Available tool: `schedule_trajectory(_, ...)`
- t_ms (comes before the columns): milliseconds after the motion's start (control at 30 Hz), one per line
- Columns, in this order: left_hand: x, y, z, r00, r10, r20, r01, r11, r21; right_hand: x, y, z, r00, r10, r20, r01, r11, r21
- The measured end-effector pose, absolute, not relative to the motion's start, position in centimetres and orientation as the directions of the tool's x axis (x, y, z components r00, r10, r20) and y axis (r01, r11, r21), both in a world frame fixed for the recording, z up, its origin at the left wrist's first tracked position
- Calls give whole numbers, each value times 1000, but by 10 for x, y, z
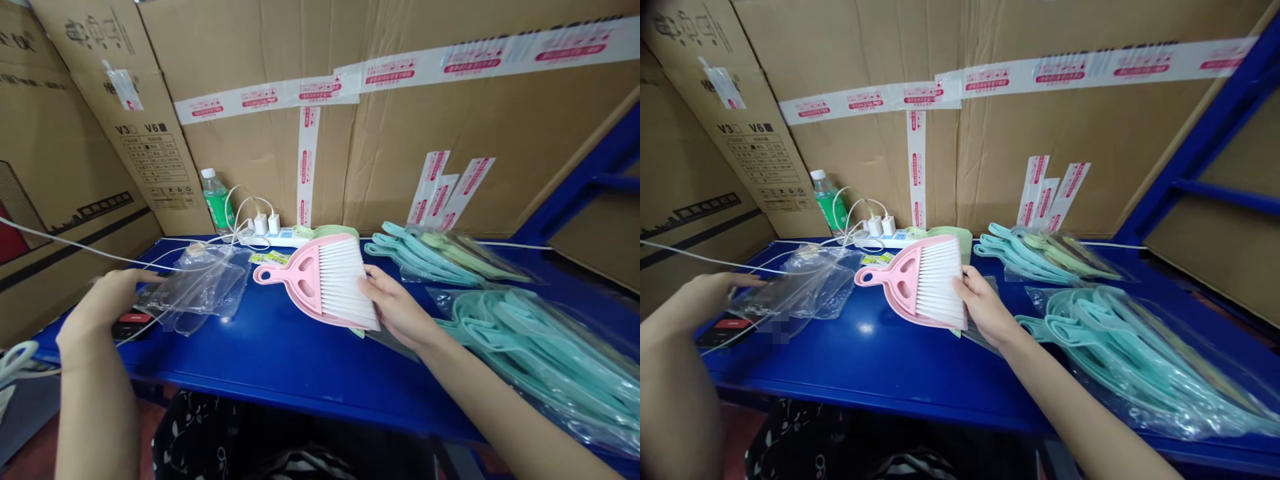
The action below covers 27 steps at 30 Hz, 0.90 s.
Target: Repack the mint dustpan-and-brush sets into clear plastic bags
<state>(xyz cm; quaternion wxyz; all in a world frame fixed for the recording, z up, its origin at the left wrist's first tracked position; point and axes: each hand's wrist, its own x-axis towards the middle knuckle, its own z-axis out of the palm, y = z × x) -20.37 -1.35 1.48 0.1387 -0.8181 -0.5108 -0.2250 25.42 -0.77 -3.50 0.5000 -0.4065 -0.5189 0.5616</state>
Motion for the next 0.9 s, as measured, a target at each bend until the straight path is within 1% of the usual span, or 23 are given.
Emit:
schedule_trajectory(33, -196, -14, 18, 360, 767, 532, 911, -412, -23, 254, -7, -36, -177, 982, 69, -128, 46, -991)
schedule_trajectory(67, -181, -14, 21, 294, 742, 602, 944, -323, -63, 254, -7, -37, -182, 980, 75, -121, 53, -991)
schedule_trajectory(100, -162, -13, 24, 268, 711, 650, 954, -292, -74, 253, -7, -38, -188, 979, 78, -117, 56, -992)
schedule_trajectory(133, -138, -12, 26, 292, 691, 661, 941, -331, -70, 253, -6, -38, -195, 978, 78, -116, 56, -992)
schedule_trajectory(167, -113, -10, 26, 375, 708, 598, 900, -432, -54, 253, -6, -38, -205, 976, 76, -116, 53, -992)
schedule_trajectory(200, -89, -7, 26, 502, 700, 508, 827, -561, -45, 254, -5, -38, -221, 973, 73, -114, 48, -992)
schedule_trajectory(233, -66, -4, 24, 595, 689, 414, 764, -644, -25, 255, -4, -38, -244, 968, 64, -105, 40, -994)
schedule_trajectory(267, -47, -1, 21, 654, 675, 340, 718, -696, 1, 256, -2, -37, -267, 962, 53, -84, 32, -996)
schedule_trajectory(300, -33, 2, 18, 693, 656, 298, 680, -732, 30, 258, -1, -36, -278, 959, 48, -47, 36, -998)
schedule_trajectory(333, -22, 5, 16, 713, 649, 266, 661, -748, 54, 260, -1, -34, -260, 964, 62, 7, 66, -998)
schedule_trajectory(367, -16, 8, 14, 719, 644, 263, 653, -755, 63, 262, -1, -32, -208, 972, 110, 83, 129, -988)
schedule_trajectory(400, -12, 9, 13, 716, 643, 274, 654, -754, 61, 263, -2, -29, -128, 971, 203, 185, 225, -957)
schedule_trajectory(433, -10, 11, 12, 708, 643, 292, 660, -749, 50, 263, -4, -25, -49, 941, 336, 311, 334, -890)
schedule_trajectory(467, -8, 11, 12, 700, 641, 314, 667, -744, 31, 263, -8, -21, -1, 874, 485, 445, 435, -783)
schedule_trajectory(500, -7, 11, 12, 697, 637, 329, 672, -740, 10, 260, -13, -18, -11, 789, 614, 567, 511, -646)
schedule_trajectory(533, -5, 11, 13, 697, 631, 340, 674, -739, -12, 257, -18, -15, -82, 718, 691, 648, 565, -511)
schedule_trajectory(567, -3, 10, 12, 700, 623, 349, 674, -738, -32, 253, -24, -14, -192, 672, 715, 680, 616, -396)
schedule_trajectory(600, 0, 9, 12, 704, 614, 356, 671, -740, -49, 248, -28, -13, -306, 647, 699, 687, 658, -309)
schedule_trajectory(667, 7, 9, 11, 710, 596, 375, 664, -744, -77, 240, -35, -15, -432, 632, 643, 703, 683, -199)
schedule_trajectory(733, 14, 10, 11, 716, 577, 393, 656, -748, -96, 236, -37, -19, -443, 666, 600, 750, 642, -158)
schedule_trajectory(900, 33, 19, 24, 762, 542, 355, 607, -789, -97, 237, -34, -21, -360, 739, 569, 835, 528, -157)
